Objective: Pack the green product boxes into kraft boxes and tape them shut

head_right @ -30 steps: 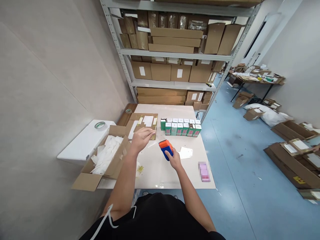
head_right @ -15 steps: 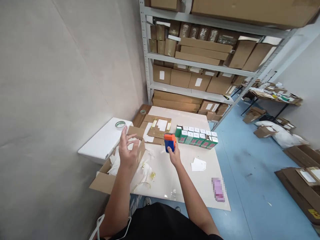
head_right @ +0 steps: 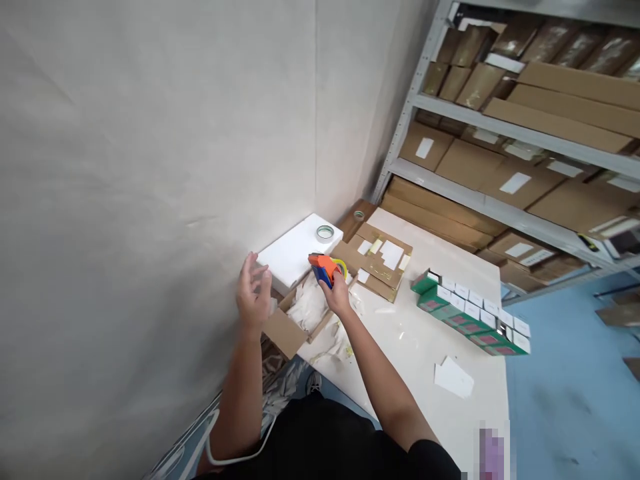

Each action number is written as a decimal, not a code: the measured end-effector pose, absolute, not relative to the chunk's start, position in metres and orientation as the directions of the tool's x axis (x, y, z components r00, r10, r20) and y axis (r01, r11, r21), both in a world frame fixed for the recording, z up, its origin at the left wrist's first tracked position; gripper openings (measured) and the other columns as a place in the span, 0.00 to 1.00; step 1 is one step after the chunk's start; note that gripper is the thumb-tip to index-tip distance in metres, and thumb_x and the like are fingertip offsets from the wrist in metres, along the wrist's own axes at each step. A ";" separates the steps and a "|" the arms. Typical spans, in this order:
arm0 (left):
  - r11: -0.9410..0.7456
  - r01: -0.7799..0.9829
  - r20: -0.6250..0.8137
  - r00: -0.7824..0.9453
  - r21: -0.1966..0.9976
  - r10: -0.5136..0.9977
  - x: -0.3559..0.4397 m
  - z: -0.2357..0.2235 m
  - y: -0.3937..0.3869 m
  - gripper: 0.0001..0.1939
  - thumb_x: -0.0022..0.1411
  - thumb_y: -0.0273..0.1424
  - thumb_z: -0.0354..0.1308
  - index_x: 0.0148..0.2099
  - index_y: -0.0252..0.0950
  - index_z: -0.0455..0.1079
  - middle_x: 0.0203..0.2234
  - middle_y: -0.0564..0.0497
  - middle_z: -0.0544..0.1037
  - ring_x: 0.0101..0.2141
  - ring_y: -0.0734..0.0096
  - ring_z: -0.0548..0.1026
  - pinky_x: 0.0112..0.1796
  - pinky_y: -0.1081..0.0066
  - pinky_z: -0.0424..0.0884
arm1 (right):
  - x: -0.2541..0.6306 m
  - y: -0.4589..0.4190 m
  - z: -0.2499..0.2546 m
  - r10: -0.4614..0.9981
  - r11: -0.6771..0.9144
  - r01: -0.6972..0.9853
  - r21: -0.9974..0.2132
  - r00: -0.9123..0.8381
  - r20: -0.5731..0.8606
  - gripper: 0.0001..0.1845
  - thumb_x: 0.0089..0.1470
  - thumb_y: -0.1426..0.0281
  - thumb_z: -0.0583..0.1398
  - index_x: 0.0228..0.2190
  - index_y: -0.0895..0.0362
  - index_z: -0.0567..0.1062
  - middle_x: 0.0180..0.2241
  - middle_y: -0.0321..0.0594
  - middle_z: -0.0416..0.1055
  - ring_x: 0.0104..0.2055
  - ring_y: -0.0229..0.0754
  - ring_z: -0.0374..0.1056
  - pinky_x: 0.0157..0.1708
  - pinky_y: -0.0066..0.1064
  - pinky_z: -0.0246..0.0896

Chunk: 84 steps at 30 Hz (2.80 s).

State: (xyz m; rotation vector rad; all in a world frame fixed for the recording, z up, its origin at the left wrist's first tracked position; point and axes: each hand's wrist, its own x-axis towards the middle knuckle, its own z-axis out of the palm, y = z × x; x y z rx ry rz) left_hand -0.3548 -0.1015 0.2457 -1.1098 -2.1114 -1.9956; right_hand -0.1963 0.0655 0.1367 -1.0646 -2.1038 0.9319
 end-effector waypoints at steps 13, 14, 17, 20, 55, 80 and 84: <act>0.081 0.440 0.380 -0.842 0.894 0.383 -0.394 0.228 -0.170 0.29 0.74 0.45 0.53 0.72 0.44 0.60 0.65 0.39 0.69 0.56 0.57 0.76 0.46 0.62 0.80 | -0.370 0.061 0.131 0.680 0.696 0.640 -0.327 -0.733 0.012 0.20 0.63 0.68 0.60 0.54 0.64 0.74 0.51 0.60 0.76 0.57 0.59 0.68 0.61 0.49 0.53; 0.086 0.432 0.370 -0.845 0.898 0.386 -0.395 0.227 -0.171 0.29 0.74 0.45 0.53 0.72 0.44 0.61 0.65 0.39 0.70 0.56 0.57 0.76 0.46 0.62 0.80 | -0.370 0.061 0.128 0.684 0.693 0.635 -0.341 -0.728 0.034 0.21 0.62 0.68 0.60 0.55 0.64 0.74 0.52 0.60 0.76 0.57 0.59 0.68 0.62 0.49 0.53; 0.098 0.401 0.330 -0.849 0.911 0.412 -0.397 0.221 -0.167 0.28 0.74 0.46 0.54 0.70 0.43 0.64 0.64 0.39 0.71 0.57 0.56 0.76 0.46 0.62 0.80 | -0.359 0.060 0.123 0.681 0.704 0.562 -0.434 -0.707 0.190 0.27 0.60 0.68 0.61 0.59 0.62 0.71 0.57 0.59 0.73 0.60 0.59 0.65 0.62 0.50 0.56; 0.076 0.368 0.295 -0.838 0.927 0.459 -0.395 0.216 -0.152 0.28 0.74 0.46 0.54 0.70 0.43 0.64 0.64 0.40 0.72 0.57 0.55 0.75 0.47 0.61 0.79 | -0.339 0.063 0.129 0.640 0.741 0.430 -0.515 -0.683 0.352 0.28 0.62 0.66 0.60 0.61 0.59 0.69 0.59 0.55 0.70 0.62 0.56 0.64 0.63 0.49 0.59; -0.040 0.528 -0.083 0.208 0.849 0.975 0.026 0.139 0.170 0.27 0.70 0.42 0.57 0.68 0.44 0.67 0.68 0.43 0.66 0.58 0.56 0.74 0.53 0.59 0.76 | 0.231 0.156 0.067 0.992 -0.099 0.550 -0.829 0.124 -0.036 0.32 0.61 0.68 0.58 0.66 0.53 0.67 0.61 0.49 0.70 0.60 0.52 0.68 0.60 0.47 0.66; 0.115 0.748 -0.345 0.159 0.653 0.925 0.080 0.007 0.266 0.43 0.63 0.19 0.54 0.78 0.40 0.50 0.76 0.46 0.49 0.72 0.58 0.57 0.69 0.60 0.56 | 0.243 0.259 -0.028 0.946 -0.072 0.474 -0.878 -0.247 -0.211 0.46 0.52 0.76 0.56 0.72 0.56 0.58 0.72 0.49 0.56 0.74 0.53 0.52 0.66 0.49 0.60; 0.165 0.646 -0.320 0.129 0.745 0.939 0.079 0.003 0.254 0.43 0.64 0.18 0.52 0.78 0.40 0.50 0.74 0.48 0.56 0.70 0.62 0.60 0.69 0.62 0.56 | 0.237 0.258 -0.035 0.947 -0.075 0.480 -0.874 -0.240 -0.213 0.46 0.50 0.78 0.54 0.71 0.53 0.60 0.71 0.45 0.59 0.67 0.51 0.64 0.61 0.44 0.67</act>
